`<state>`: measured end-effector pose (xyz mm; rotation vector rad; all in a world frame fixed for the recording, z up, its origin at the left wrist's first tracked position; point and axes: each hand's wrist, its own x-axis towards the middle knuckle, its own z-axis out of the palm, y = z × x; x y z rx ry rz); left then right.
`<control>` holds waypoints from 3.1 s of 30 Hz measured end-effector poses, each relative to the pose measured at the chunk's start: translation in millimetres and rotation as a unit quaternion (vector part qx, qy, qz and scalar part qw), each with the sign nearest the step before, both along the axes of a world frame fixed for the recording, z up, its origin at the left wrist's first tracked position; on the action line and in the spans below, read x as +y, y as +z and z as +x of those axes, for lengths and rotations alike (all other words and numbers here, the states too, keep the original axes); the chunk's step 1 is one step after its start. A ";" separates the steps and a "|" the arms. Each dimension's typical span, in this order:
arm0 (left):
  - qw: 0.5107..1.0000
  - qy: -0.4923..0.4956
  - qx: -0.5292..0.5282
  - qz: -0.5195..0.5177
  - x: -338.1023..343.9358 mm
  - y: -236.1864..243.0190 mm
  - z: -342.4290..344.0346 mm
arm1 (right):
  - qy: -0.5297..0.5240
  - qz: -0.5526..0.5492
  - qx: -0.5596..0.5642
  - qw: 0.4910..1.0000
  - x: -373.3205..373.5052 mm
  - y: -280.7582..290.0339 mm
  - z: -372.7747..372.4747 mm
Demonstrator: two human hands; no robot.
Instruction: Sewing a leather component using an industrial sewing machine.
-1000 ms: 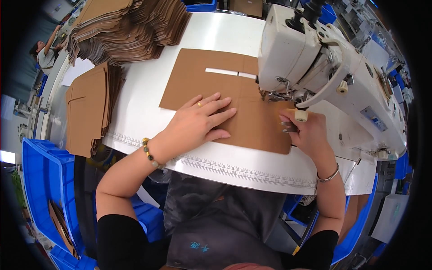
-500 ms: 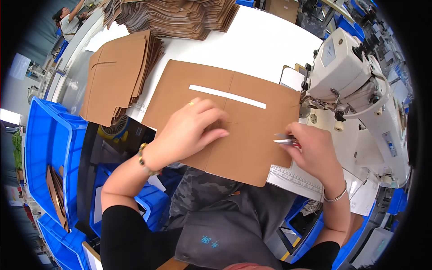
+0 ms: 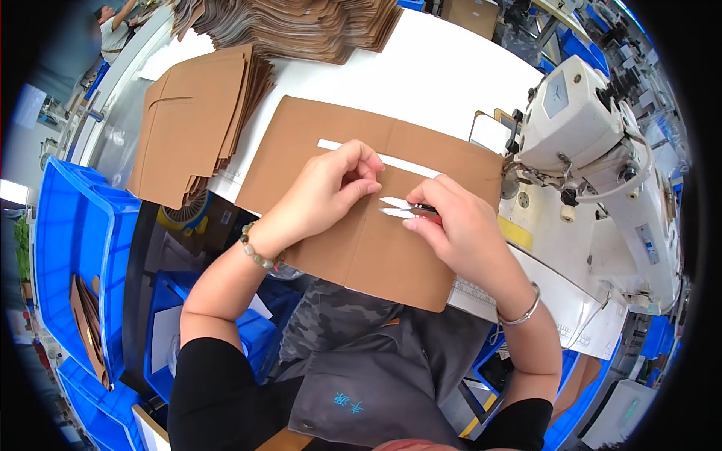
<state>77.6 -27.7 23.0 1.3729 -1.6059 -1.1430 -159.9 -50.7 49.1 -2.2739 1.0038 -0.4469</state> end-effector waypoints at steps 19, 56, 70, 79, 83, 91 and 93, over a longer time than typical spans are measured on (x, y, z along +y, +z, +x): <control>0.994 -0.023 0.109 0.018 0.3 -8.2 12.2 | -0.026 -0.118 -0.024 0.992 13.9 -34.8 26.8; 0.931 0.279 0.093 0.218 141.0 -105.7 157.3 | -0.134 -0.012 -0.122 0.983 -10.1 -40.4 10.6; 0.945 0.283 -0.099 -0.130 69.1 44.2 58.7 | -0.151 0.002 -0.253 0.956 -1.1 -34.0 5.9; 0.845 0.496 0.114 -0.163 74.4 120.3 297.1 | -0.144 -0.056 -0.204 0.967 0.7 -37.3 5.0; 0.820 0.551 0.070 -0.136 89.0 96.4 387.4 | -0.139 -0.065 -0.176 0.972 0.4 -38.6 6.1; 0.644 0.574 -0.504 0.041 64.8 59.4 396.4 | -0.138 -0.047 -0.072 0.987 -1.2 -33.3 3.0; 0.585 0.598 -0.541 0.085 58.6 38.1 358.6 | -0.091 -0.103 -0.056 0.989 0.4 -28.3 -2.6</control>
